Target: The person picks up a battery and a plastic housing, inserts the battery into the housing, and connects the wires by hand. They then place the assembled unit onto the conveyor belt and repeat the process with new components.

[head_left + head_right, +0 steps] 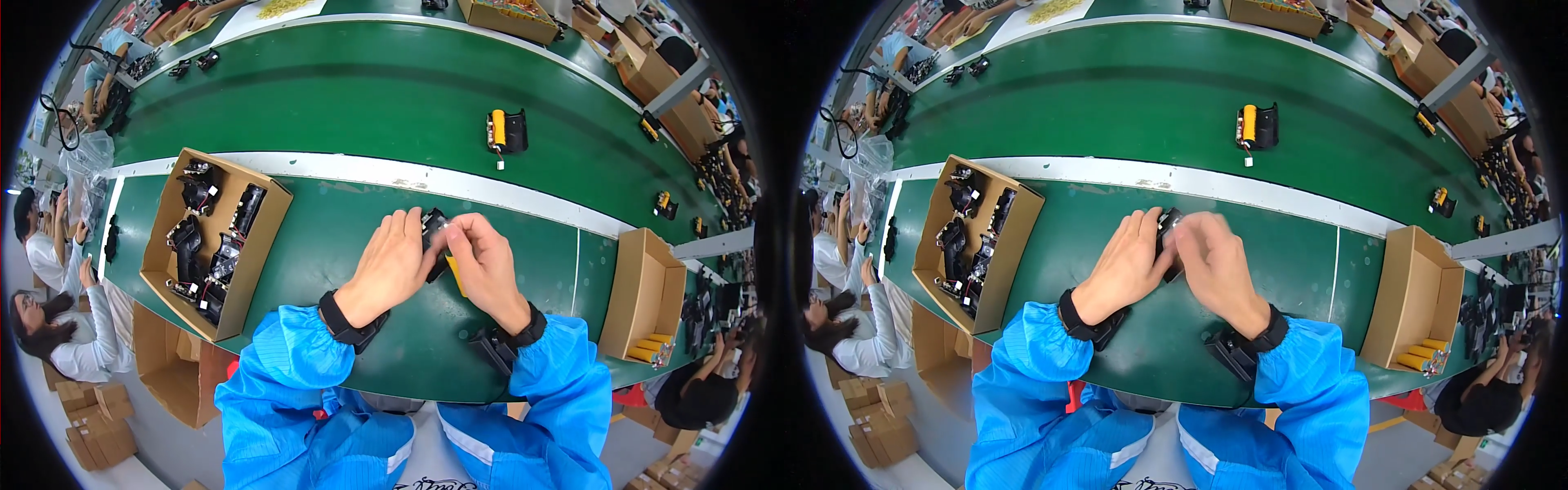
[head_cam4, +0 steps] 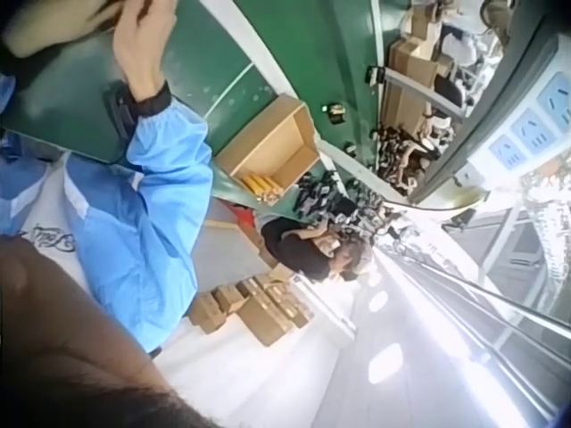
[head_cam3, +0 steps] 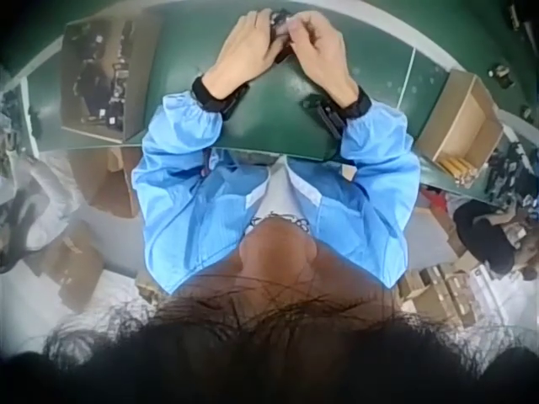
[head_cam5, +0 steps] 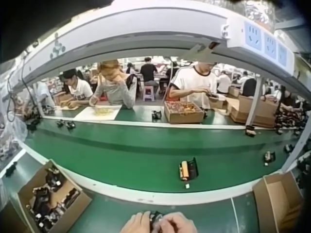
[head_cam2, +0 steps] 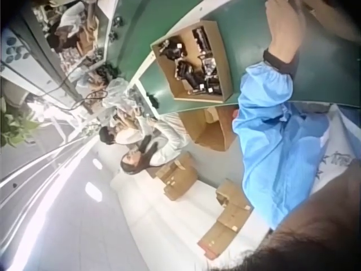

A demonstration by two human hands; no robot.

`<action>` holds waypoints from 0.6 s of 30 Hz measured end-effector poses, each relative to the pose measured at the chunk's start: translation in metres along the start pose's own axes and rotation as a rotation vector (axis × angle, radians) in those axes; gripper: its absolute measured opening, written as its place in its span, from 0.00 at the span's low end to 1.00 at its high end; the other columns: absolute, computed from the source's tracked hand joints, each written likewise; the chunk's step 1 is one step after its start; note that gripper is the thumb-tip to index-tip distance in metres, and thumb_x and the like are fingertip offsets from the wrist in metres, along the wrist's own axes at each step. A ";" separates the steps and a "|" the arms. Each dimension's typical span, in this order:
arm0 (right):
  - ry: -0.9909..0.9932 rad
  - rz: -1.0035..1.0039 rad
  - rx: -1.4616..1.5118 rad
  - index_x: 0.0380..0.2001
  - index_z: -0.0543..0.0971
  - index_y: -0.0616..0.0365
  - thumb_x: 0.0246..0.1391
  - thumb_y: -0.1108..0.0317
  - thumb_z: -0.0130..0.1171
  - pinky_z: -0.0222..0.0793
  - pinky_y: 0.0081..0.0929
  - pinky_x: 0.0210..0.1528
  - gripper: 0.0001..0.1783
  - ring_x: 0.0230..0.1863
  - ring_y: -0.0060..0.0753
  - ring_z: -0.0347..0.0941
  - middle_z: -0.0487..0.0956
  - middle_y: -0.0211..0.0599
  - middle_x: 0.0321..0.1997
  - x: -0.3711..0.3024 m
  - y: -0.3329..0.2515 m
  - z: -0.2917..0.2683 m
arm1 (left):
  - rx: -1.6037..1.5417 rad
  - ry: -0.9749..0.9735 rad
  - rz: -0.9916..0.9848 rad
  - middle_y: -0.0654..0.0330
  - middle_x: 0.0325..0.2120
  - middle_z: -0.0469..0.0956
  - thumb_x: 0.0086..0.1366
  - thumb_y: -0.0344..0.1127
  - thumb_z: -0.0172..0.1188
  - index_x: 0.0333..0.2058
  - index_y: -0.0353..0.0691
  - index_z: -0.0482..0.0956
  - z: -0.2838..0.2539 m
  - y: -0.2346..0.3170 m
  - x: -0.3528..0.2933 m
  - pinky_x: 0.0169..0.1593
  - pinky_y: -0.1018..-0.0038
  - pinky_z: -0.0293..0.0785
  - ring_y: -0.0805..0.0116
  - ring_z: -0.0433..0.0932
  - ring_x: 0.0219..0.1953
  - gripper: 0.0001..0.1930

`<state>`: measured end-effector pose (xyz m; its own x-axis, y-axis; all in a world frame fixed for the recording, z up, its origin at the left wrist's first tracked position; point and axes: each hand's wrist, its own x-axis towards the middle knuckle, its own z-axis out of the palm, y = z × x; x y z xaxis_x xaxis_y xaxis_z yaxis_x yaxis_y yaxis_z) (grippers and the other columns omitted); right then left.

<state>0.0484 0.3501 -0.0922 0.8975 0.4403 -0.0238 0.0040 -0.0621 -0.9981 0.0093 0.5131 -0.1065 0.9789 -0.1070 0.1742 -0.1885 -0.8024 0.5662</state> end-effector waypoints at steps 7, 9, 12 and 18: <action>0.074 -0.111 -0.534 0.33 0.82 0.56 0.56 0.70 0.60 0.60 0.34 0.60 0.04 0.59 0.40 0.62 0.74 0.35 0.58 0.016 0.017 0.012 | -0.081 -0.043 -0.004 0.39 0.40 0.71 0.59 0.31 0.61 0.53 0.17 0.64 -0.005 -0.004 -0.001 0.48 0.58 0.69 0.44 0.71 0.42 0.28; 0.059 -0.036 -0.495 0.31 0.83 0.55 0.54 0.70 0.61 0.58 0.36 0.62 0.03 0.61 0.42 0.59 0.72 0.34 0.60 0.018 0.019 0.013 | -0.088 -0.051 -0.009 0.39 0.40 0.71 0.59 0.31 0.60 0.53 0.17 0.64 -0.006 -0.004 -0.001 0.48 0.58 0.69 0.44 0.71 0.42 0.28; 0.023 -0.019 -0.450 0.33 0.84 0.58 0.54 0.69 0.59 0.56 0.43 0.63 0.07 0.60 0.50 0.57 0.72 0.39 0.59 0.020 0.017 0.013 | -0.078 -0.037 0.015 0.41 0.39 0.70 0.56 0.31 0.60 0.51 0.19 0.64 -0.004 -0.008 0.000 0.46 0.59 0.69 0.47 0.70 0.42 0.27; -0.018 0.098 -0.431 0.32 0.84 0.58 0.54 0.68 0.59 0.57 0.43 0.63 0.07 0.60 0.50 0.58 0.73 0.40 0.58 0.029 0.015 0.008 | -0.093 -0.042 0.034 0.41 0.39 0.70 0.57 0.31 0.60 0.52 0.19 0.64 -0.001 -0.010 0.001 0.46 0.58 0.69 0.46 0.70 0.41 0.27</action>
<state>0.0712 0.3688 -0.1079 0.8950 0.4290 -0.1225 0.1059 -0.4708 -0.8758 0.0121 0.5222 -0.1109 0.9738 -0.1595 0.1622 -0.2267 -0.7398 0.6335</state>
